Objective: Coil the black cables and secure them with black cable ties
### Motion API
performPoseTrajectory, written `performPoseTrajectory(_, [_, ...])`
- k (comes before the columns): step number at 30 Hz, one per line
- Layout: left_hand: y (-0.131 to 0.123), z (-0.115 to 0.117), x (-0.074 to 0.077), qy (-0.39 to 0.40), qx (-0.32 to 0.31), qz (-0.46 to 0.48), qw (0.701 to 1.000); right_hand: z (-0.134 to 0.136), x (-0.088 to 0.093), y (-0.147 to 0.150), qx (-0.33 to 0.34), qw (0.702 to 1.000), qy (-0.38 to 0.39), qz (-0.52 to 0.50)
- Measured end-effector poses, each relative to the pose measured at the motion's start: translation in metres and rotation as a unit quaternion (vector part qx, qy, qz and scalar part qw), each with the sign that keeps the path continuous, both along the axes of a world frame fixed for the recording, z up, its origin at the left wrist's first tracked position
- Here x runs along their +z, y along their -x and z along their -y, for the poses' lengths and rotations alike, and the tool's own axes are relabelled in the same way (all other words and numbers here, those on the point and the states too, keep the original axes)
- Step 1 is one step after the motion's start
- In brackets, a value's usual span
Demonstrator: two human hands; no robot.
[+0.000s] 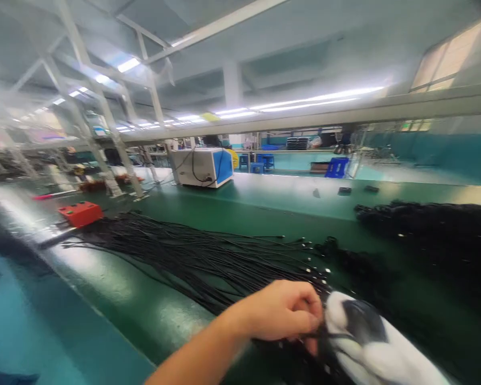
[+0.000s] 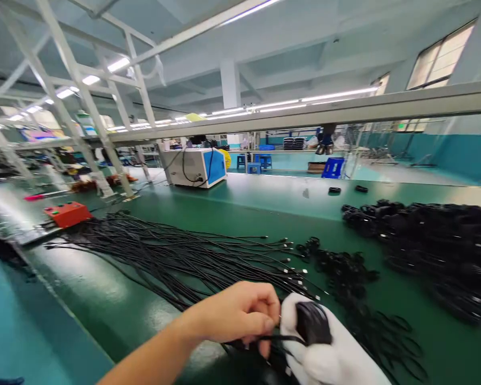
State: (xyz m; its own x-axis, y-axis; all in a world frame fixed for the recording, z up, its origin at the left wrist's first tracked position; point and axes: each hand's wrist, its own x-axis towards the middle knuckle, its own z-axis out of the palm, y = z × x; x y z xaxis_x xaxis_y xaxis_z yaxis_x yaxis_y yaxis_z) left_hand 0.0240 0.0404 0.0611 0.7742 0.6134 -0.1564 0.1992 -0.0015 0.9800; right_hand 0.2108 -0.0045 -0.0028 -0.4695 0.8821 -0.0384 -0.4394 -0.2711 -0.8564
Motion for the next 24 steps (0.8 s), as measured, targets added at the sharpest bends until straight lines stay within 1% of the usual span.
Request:
performPoseTrajectory(1, [0.004, -0.001, 0.006, -0.066, -0.005, -0.051, 0.996, -0.001, 0.005, 0.005, -0.007, 1.0, -0.016, 0.011])
performPoseTrajectory(2, [0.007, -0.002, 0.012, -0.114, -0.019, -0.083, 0.99, -0.004, 0.01, 0.01, -0.021, 0.999, -0.038, 0.018])
performPoseTrajectory(4, [0.014, -0.004, 0.018, -0.168, -0.052, -0.122, 0.977, -0.011, 0.019, 0.018, -0.027, 0.997, -0.063, 0.042])
performPoseTrajectory(5, [0.017, -0.004, 0.02, -0.183, -0.059, -0.137, 0.972, -0.015, 0.023, 0.021, -0.059, 0.994, -0.065, 0.06])
performPoseTrajectory(6, [0.02, -0.005, 0.02, -0.198, -0.054, -0.152, 0.967, -0.018, 0.026, 0.023, -0.088, 0.991, -0.062, 0.082])
performPoseTrajectory(8, [0.023, -0.007, 0.017, -0.237, -0.011, -0.177, 0.955, -0.021, 0.031, 0.024, -0.135, 0.982, -0.048, 0.125])
performPoseTrajectory(10, [0.025, -0.009, 0.012, -0.261, 0.046, -0.176, 0.948, -0.021, 0.032, 0.024, -0.127, 0.977, -0.037, 0.164])
performPoseTrajectory(12, [0.025, -0.01, 0.007, -0.258, 0.076, -0.154, 0.951, -0.021, 0.026, 0.026, -0.095, 0.975, -0.045, 0.197])
performPoseTrajectory(14, [0.022, -0.009, 0.003, -0.241, 0.075, -0.13, 0.959, -0.024, 0.012, 0.031, -0.092, 0.967, -0.077, 0.226])
performPoseTrajectory(15, [0.021, -0.007, 0.002, -0.237, 0.07, -0.127, 0.961, -0.026, 0.002, 0.034, -0.106, 0.96, -0.098, 0.24])
performPoseTrajectory(17, [0.015, -0.002, 0.0, -0.25, 0.062, -0.147, 0.955, -0.032, -0.016, 0.041, -0.156, 0.939, -0.127, 0.278])
performPoseTrajectory(19, [0.01, 0.001, 0.001, -0.286, 0.054, -0.195, 0.937, -0.038, -0.029, 0.047, -0.191, 0.92, -0.135, 0.315])
performPoseTrajectory(21, [0.007, -0.002, 0.002, -0.322, 0.048, -0.244, 0.913, -0.04, -0.032, 0.05, -0.197, 0.911, -0.133, 0.337])
performPoseTrajectory(22, [0.007, -0.005, 0.003, -0.322, 0.042, -0.259, 0.91, -0.039, -0.029, 0.051, -0.196, 0.908, -0.135, 0.345])
performPoseTrajectory(23, [0.008, -0.01, 0.003, -0.304, 0.028, -0.263, 0.915, -0.037, -0.024, 0.05, -0.194, 0.902, -0.143, 0.359])
performPoseTrajectory(24, [0.009, -0.016, 0.003, -0.271, 0.01, -0.257, 0.927, -0.035, -0.017, 0.049, -0.198, 0.89, -0.155, 0.382])
